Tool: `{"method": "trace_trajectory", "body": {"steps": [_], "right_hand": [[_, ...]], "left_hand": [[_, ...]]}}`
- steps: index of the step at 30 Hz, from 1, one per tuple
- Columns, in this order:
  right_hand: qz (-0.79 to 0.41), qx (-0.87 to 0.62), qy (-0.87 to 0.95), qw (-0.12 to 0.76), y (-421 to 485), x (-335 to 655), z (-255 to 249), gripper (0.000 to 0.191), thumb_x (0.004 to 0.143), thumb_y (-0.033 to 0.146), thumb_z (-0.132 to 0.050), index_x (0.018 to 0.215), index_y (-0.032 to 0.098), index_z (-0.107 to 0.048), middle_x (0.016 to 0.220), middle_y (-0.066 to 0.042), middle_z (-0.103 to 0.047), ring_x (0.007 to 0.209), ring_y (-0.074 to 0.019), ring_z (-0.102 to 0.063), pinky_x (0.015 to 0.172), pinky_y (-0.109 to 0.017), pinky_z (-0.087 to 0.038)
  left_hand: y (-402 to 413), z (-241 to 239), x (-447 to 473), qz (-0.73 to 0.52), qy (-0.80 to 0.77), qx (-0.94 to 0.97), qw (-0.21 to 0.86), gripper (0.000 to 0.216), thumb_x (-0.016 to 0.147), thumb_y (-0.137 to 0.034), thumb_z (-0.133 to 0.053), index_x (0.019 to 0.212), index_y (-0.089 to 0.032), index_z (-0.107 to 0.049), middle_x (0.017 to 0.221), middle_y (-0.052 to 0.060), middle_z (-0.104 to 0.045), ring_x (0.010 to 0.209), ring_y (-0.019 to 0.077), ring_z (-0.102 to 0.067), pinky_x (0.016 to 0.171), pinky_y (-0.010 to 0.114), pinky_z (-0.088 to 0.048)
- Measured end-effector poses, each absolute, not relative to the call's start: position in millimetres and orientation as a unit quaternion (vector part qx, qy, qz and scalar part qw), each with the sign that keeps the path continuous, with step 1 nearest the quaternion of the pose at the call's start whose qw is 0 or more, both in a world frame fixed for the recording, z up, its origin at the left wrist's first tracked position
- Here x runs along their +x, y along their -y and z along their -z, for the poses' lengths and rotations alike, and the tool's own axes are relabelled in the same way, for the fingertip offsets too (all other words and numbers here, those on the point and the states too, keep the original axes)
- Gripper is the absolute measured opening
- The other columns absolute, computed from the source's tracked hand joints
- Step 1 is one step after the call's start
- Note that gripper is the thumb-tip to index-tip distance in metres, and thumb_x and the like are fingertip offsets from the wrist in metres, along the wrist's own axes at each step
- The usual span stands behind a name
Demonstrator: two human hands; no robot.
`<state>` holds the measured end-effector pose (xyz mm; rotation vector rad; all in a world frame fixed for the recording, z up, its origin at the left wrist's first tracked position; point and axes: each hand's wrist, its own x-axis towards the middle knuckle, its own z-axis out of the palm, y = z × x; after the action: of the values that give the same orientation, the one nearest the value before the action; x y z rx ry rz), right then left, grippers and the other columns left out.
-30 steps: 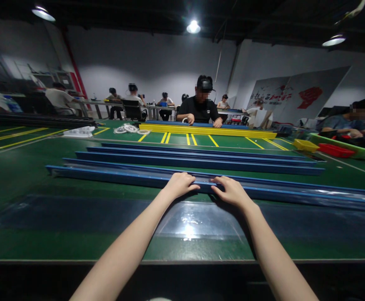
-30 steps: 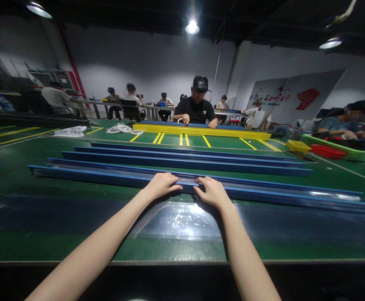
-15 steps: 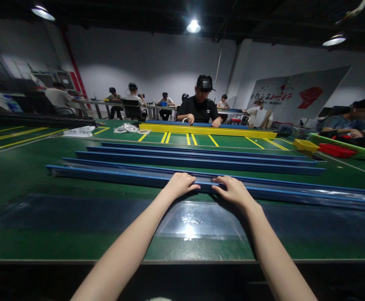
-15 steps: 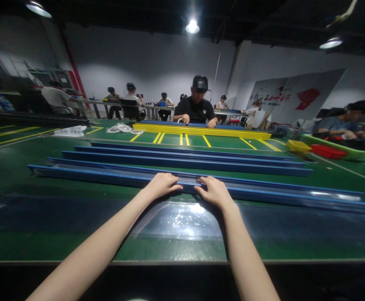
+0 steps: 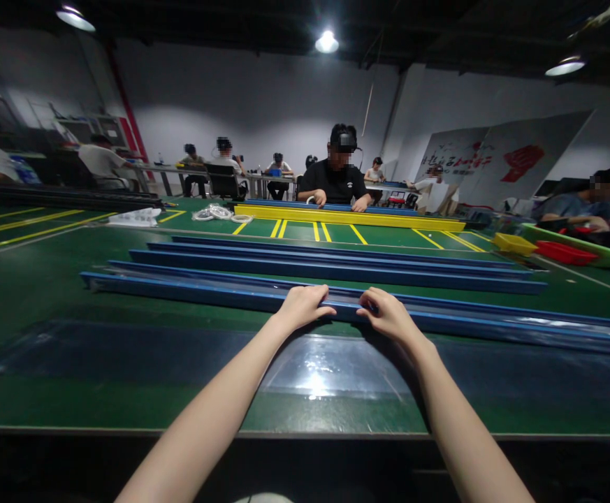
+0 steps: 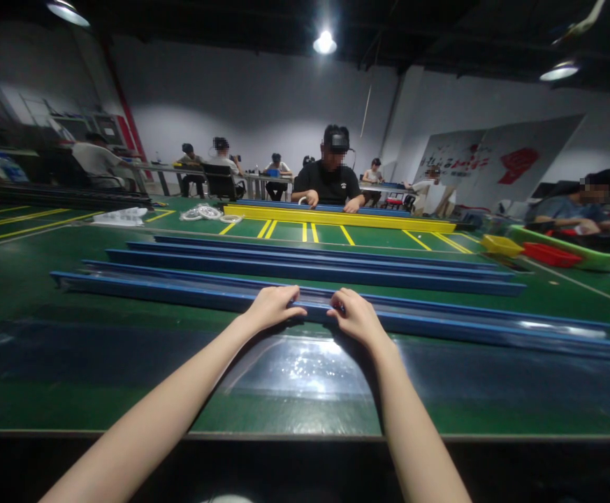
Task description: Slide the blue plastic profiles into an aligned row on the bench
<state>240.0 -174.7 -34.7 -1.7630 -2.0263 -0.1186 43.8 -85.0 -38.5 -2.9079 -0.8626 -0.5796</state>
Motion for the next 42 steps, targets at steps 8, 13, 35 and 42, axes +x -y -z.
{"method": "trace_trajectory", "body": {"steps": [8, 13, 35, 42], "right_hand": [[0.033, -0.644, 0.73, 0.228, 170.3, 243.1, 37.9, 0.013, 0.072, 0.032, -0.049, 0.071, 0.019, -0.051, 0.072, -0.002, -0.053, 0.068, -0.0138, -0.047, 0.06, -0.024, -0.033], [0.037, -0.645, 0.728, 0.23, 170.5, 242.7, 37.2, 0.012, 0.072, 0.031, -0.05, 0.071, 0.019, -0.052, 0.072, -0.002, -0.054, 0.068, -0.014, -0.047, 0.061, -0.024, -0.033], [0.051, -0.657, 0.725, 0.198, 175.7, 243.5, 30.9, 0.011, 0.072, 0.031, -0.049, 0.07, 0.02, -0.051, 0.073, -0.001, -0.054, 0.065, -0.0118, -0.047, 0.053, -0.021, -0.027], [0.059, -0.717, 0.67, 0.181, 188.9, 270.6, 29.6, 0.013, 0.069, 0.033, -0.051, 0.067, 0.02, -0.052, 0.07, -0.001, -0.057, 0.062, -0.0121, -0.047, 0.052, -0.022, -0.027]], "left_hand": [[85.2, 36.9, 43.7, 0.198, 0.301, -0.933, 0.018, 0.035, 0.072, -0.054, -0.052, 0.077, -0.019, -0.051, 0.075, 0.001, -0.063, 0.069, 0.0156, -0.058, 0.055, 0.021, -0.034], [84.1, 37.4, 44.4, 0.209, 0.296, -0.932, 0.028, 0.037, 0.072, -0.056, -0.051, 0.073, -0.019, -0.051, 0.072, 0.001, -0.063, 0.068, 0.0161, -0.058, 0.054, 0.022, -0.033], [87.0, 35.4, 42.2, 0.196, 0.264, -0.941, 0.078, 0.038, 0.074, -0.055, -0.048, 0.076, -0.018, -0.052, 0.081, 0.002, -0.063, 0.077, 0.0172, -0.058, 0.057, 0.023, -0.033], [83.3, 34.8, 38.9, 0.205, 0.261, -0.942, 0.061, 0.035, 0.072, -0.054, -0.052, 0.076, -0.018, -0.053, 0.079, 0.001, -0.063, 0.076, 0.0159, -0.058, 0.056, 0.021, -0.031]]}}
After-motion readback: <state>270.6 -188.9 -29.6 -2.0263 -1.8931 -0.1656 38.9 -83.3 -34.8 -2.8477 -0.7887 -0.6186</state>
